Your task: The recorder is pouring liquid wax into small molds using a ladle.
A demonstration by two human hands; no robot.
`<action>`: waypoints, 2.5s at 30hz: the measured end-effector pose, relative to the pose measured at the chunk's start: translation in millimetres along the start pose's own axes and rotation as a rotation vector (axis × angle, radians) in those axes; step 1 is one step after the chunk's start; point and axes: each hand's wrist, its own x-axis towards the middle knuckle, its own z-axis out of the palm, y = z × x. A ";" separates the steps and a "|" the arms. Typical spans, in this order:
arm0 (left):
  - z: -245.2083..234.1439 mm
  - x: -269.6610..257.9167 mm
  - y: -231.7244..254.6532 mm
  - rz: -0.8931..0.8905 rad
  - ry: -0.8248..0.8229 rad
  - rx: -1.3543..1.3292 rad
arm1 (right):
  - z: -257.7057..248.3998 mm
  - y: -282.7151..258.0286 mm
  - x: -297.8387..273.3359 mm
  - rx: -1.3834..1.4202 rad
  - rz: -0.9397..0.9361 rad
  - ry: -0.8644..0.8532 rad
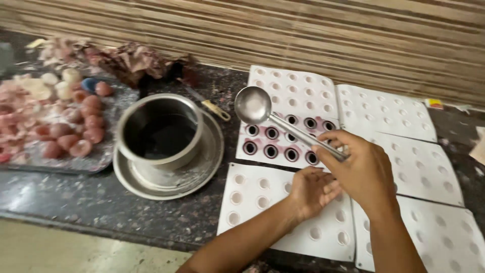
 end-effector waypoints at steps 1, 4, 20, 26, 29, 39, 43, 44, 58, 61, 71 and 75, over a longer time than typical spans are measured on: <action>-28.4 19.5 -10.3 0.039 0.011 0.004 | 12.7 -16.1 6.8 0.019 -0.031 -0.018; -80.0 49.3 -21.7 0.084 -0.512 -0.262 | 49.7 -69.2 16.5 -0.096 -0.206 -0.097; -114.0 79.2 -29.2 -0.367 -0.603 -0.764 | 134.3 -162.8 52.0 -0.315 -0.442 -0.410; -96.6 68.1 -30.6 -0.334 -0.606 -0.609 | 150.6 -120.6 81.4 0.074 -0.197 -0.687; -60.9 40.4 -16.5 -0.270 -0.426 -0.459 | 151.6 -95.2 86.8 0.282 -0.182 -0.749; -13.6 -5.7 6.1 -0.062 -0.041 -0.027 | 31.2 -4.0 54.5 0.452 0.000 -0.481; 3.8 -19.8 11.9 -0.106 0.017 -0.027 | -11.7 49.0 25.5 0.468 0.148 -0.343; 5.6 -21.3 12.2 -0.087 0.032 -0.025 | -20.8 58.4 16.3 0.397 0.213 -0.279; 4.5 -21.5 12.6 -0.040 0.020 -0.019 | -38.6 189.4 -63.7 0.210 0.590 0.053; 5.4 -21.6 12.6 -0.035 0.032 -0.027 | -33.3 191.9 -66.3 0.131 0.687 0.041; 6.5 -23.9 13.9 -0.034 0.049 -0.057 | -28.9 194.3 -62.9 0.084 0.682 0.065; 13.0 -28.0 14.6 -0.033 0.066 -0.040 | -31.7 189.9 -60.4 0.032 0.745 0.045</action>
